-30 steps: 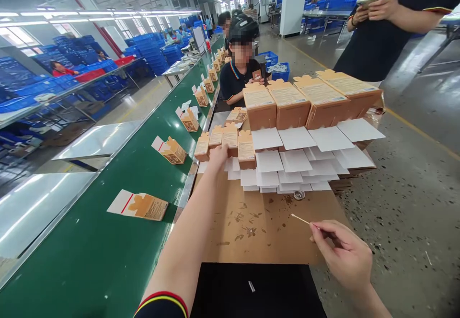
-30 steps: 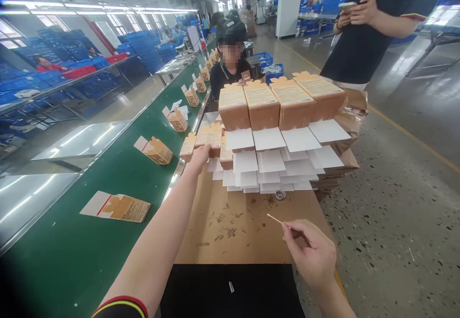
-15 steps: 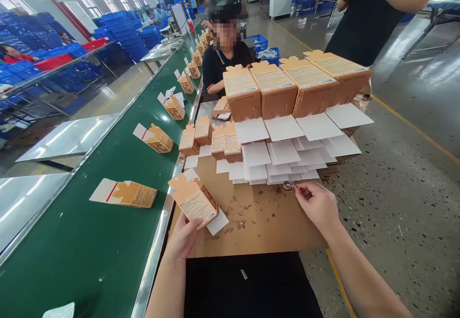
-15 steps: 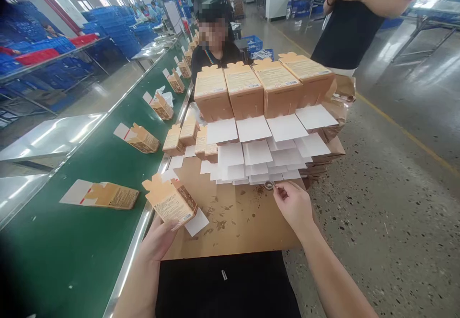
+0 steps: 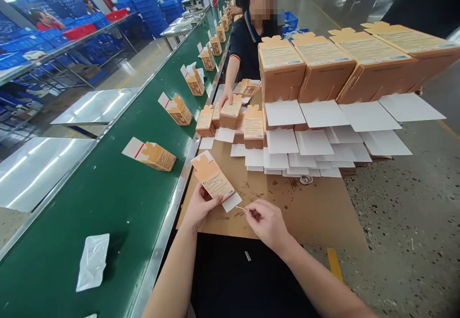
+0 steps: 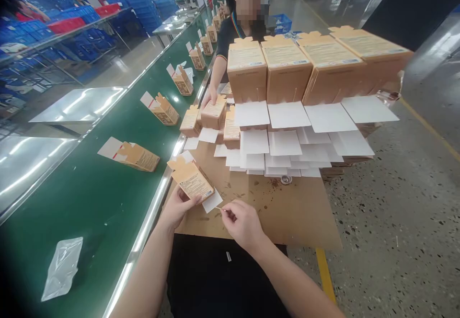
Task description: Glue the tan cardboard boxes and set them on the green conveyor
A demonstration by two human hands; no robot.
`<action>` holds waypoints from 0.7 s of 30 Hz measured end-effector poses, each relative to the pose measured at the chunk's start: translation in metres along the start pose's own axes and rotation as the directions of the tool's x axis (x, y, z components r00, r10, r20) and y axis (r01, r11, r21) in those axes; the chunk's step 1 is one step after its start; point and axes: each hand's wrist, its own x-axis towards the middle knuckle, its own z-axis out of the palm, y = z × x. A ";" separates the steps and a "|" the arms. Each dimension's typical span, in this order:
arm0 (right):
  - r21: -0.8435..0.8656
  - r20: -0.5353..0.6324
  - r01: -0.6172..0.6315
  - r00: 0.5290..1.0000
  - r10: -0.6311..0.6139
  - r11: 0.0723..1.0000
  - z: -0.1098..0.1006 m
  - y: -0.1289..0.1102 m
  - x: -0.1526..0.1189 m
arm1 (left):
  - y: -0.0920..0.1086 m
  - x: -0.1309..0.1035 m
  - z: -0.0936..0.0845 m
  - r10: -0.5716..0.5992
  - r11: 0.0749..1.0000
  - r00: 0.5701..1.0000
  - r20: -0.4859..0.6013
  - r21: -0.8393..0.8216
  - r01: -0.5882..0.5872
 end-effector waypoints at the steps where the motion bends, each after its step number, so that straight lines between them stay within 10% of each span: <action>1: -0.011 0.019 0.010 1.000 -0.010 1.000 0.010 0.002 0.001 | -0.001 -0.001 -0.001 0.002 1.000 1.000 0.013 0.002 -0.002; 8: -0.087 0.024 0.058 0.998 -0.056 0.995 0.013 0.012 0.013 | -0.005 -0.008 -0.002 0.029 0.999 0.998 0.060 0.042 -0.032; 21: 0.002 -0.202 -0.044 0.979 0.043 0.999 -0.079 -0.011 -0.018 | -0.051 -0.039 0.004 0.334 0.813 0.942 -0.004 0.506 -0.287</action>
